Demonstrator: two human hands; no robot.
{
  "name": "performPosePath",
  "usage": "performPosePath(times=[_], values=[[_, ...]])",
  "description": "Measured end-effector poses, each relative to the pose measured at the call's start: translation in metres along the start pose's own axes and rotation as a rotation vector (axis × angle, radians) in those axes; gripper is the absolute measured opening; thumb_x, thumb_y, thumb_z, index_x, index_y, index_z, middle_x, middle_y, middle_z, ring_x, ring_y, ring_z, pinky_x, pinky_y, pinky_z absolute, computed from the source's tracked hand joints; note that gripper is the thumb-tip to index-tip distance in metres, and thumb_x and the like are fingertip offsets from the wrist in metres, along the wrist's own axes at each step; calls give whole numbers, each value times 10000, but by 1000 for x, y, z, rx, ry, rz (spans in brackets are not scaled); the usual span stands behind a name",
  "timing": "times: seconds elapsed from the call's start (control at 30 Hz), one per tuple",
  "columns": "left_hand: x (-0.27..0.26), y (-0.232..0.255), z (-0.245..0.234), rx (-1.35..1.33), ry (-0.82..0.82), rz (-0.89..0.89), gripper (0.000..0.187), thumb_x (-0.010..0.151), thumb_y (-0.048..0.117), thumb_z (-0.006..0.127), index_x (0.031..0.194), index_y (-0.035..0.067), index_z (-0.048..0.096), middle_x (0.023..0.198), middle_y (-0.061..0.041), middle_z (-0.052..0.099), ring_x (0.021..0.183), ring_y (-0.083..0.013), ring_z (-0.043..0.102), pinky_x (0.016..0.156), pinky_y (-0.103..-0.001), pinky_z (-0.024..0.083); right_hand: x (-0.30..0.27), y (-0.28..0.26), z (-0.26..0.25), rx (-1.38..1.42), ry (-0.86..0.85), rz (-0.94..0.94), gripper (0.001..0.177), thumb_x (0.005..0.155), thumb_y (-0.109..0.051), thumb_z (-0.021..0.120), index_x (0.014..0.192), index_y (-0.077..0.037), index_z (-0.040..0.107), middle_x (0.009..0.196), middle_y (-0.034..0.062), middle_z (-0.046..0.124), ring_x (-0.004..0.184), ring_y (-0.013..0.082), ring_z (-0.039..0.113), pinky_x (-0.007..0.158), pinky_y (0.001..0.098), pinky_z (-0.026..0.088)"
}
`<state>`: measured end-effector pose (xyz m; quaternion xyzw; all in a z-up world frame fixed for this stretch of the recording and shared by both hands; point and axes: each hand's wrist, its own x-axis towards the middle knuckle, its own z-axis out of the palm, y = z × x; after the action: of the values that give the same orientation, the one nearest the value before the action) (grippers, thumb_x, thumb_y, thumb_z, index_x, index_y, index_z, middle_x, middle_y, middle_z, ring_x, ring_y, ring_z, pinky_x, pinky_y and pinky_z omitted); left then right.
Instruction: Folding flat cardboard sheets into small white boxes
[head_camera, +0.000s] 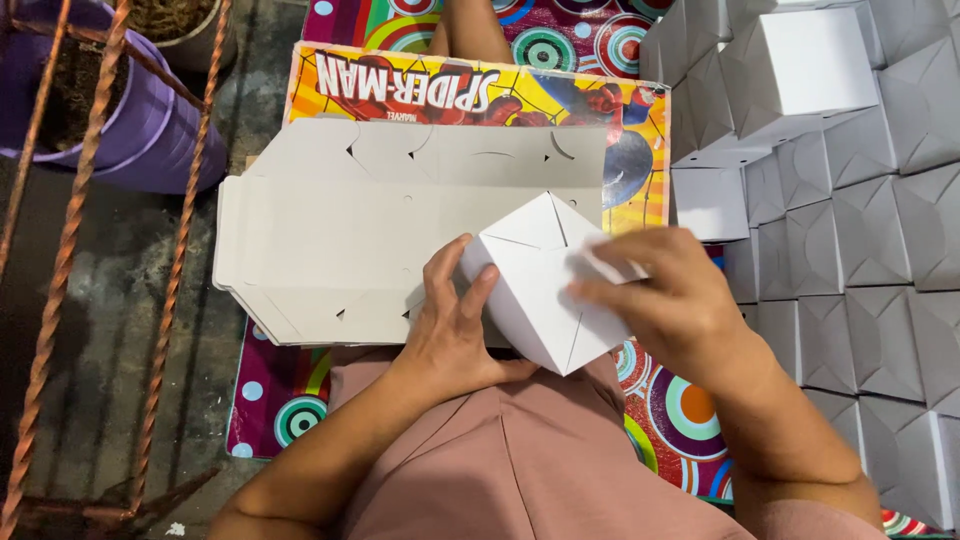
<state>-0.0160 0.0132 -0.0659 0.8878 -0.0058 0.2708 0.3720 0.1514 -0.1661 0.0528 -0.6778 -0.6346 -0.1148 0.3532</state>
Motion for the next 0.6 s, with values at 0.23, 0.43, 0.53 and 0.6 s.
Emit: performPosePath(times=[0.23, 0.43, 0.53, 0.6], values=[[3, 1, 2, -28, 2, 70, 1420, 590, 428, 975, 1628, 432, 5, 1529, -292, 87, 1425, -580, 198, 1161, -712, 317, -19, -3, 3, 249, -13, 495, 365, 842, -79, 823, 1173, 5, 695, 1001, 167, 684, 835, 308, 706, 698, 389, 613], [14, 13, -16, -307, -37, -21, 1518, 518, 514, 965, 1615, 421, -80, 1562, -293, 74, 1460, -561, 223, 1193, -660, 313, -27, 16, -5, 964, 48, 360, 748, 863, -218, 744, 1457, 42, 371, 1284, 305, 615, 1178, 359, 634, 994, 510, 518], [14, 16, -22, -406, -157, -71, 1554, 626, 446, 967, 1598, 182, -217, 1636, -260, -40, 1623, -422, -28, 1325, -516, 230, -22, 27, 3, 817, -228, 221, 1040, 720, -525, 832, 1551, -207, 293, 1701, 216, 212, 1646, 355, 180, 1353, 527, 186], [22, 23, -30, -657, -263, -196, 1384, 753, 340, 874, 1593, 157, -210, 1666, -182, -36, 1616, -398, 141, 1294, -547, 225, -19, 26, 17, 863, -281, 197, 1050, 818, -616, 744, 1589, -199, 166, 1726, 253, -12, 1660, 378, -45, 1316, 568, 193]])
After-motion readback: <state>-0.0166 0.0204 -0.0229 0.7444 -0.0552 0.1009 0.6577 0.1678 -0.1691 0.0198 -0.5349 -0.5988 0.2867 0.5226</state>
